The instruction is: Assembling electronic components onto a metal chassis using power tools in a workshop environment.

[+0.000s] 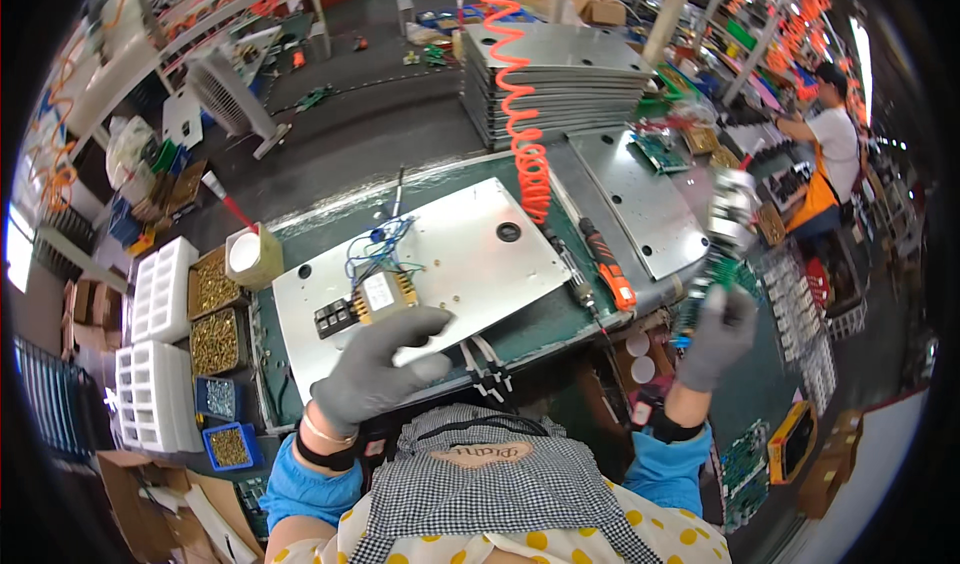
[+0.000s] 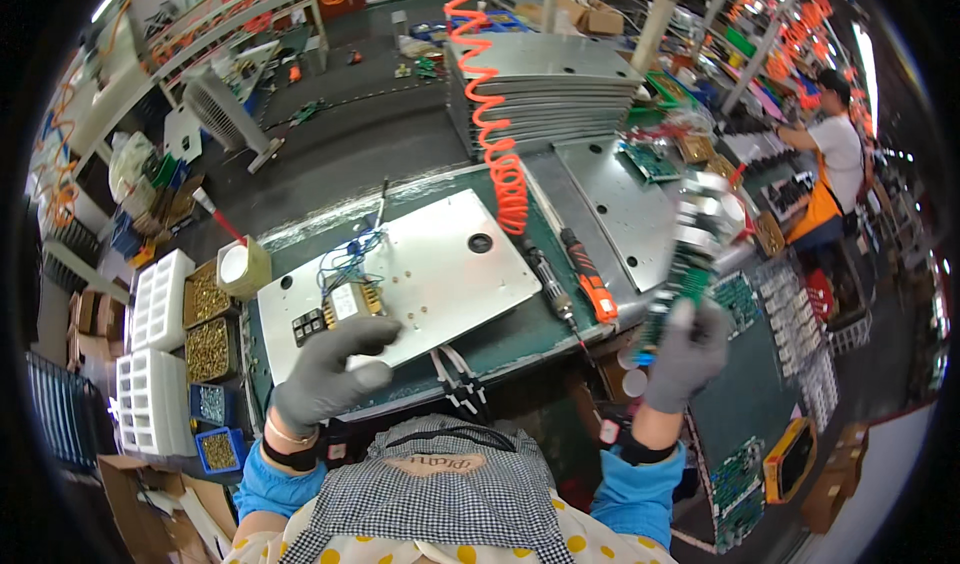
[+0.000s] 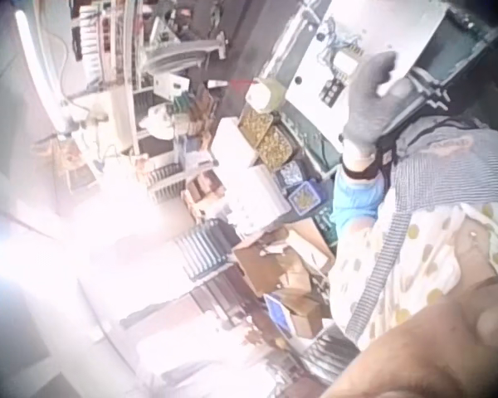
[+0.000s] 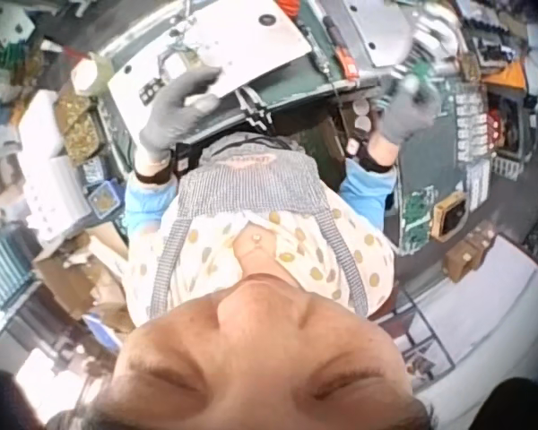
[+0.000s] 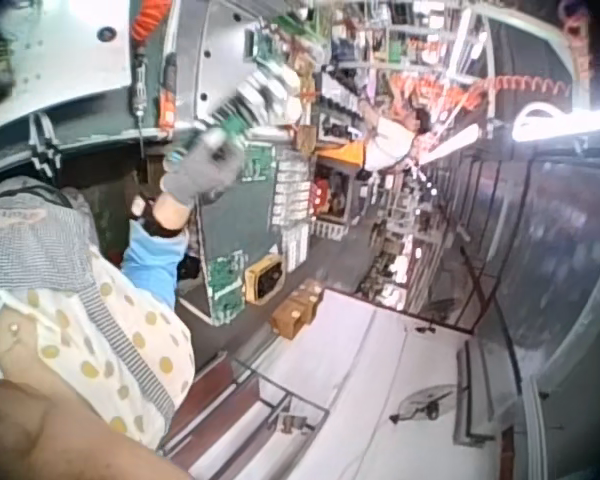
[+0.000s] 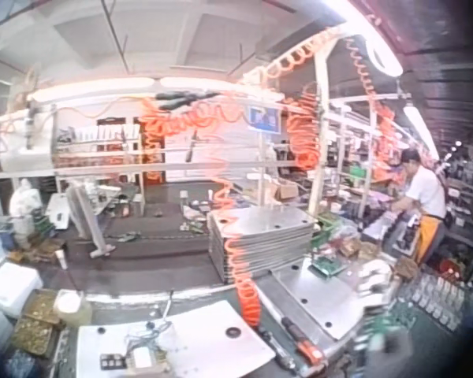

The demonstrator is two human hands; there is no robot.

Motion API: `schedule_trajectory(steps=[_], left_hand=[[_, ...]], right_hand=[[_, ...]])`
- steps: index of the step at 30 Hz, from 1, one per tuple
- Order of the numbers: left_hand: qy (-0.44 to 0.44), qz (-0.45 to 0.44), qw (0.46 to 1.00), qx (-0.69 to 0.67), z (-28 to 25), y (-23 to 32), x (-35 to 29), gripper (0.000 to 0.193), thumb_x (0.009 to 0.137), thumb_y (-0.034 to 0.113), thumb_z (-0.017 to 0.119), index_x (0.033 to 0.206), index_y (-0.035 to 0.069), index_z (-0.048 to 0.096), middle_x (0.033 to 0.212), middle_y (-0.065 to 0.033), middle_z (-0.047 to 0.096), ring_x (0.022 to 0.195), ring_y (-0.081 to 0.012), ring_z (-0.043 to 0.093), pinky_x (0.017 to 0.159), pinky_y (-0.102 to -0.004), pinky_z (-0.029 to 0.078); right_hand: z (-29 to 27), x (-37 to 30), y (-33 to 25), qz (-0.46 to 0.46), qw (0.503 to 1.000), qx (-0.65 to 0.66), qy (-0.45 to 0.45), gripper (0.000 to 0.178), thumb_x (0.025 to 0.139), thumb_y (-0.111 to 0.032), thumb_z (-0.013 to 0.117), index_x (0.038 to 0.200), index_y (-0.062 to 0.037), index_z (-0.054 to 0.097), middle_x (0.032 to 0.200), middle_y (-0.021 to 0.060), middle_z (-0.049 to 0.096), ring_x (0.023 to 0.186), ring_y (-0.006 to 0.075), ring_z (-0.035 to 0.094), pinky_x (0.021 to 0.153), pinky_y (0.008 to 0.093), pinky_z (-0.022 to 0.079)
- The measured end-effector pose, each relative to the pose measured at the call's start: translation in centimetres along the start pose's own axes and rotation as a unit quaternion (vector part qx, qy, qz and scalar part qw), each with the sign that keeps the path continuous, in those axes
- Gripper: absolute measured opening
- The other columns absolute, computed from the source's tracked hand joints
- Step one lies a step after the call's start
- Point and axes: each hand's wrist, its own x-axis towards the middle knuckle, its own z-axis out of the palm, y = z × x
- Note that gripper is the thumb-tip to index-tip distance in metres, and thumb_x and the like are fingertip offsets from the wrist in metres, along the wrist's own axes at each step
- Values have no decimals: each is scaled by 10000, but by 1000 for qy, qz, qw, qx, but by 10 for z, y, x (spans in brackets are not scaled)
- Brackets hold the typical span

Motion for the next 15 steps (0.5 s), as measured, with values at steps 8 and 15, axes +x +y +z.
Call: schedule_trajectory(steps=[8, 15], left_hand=[[80, -33, 984, 154, -55, -21, -5, 468, 839, 235, 719, 1219, -5, 585, 1145, -143, 642, 1054, -241, 623, 930, -334, 480], [82, -263, 901, 334, -78, -24, 82, 890, 741, 554, 694, 1374, -4, 408, 1243, -252, 582, 1177, -379, 561, 986, -417, 443]], right_hand=[[105, -49, -82, -268, 919, -14, -288, 164, 720, 28, 662, 861, -25, 598, 682, 127, 544, 543, 303, 557, 488, 384, 444], [133, -58, -57, -290, 894, -66, -335, 111, 728, -28, 654, 791, -58, 567, 692, 118, 563, 572, 307, 583, 505, 401, 470]])
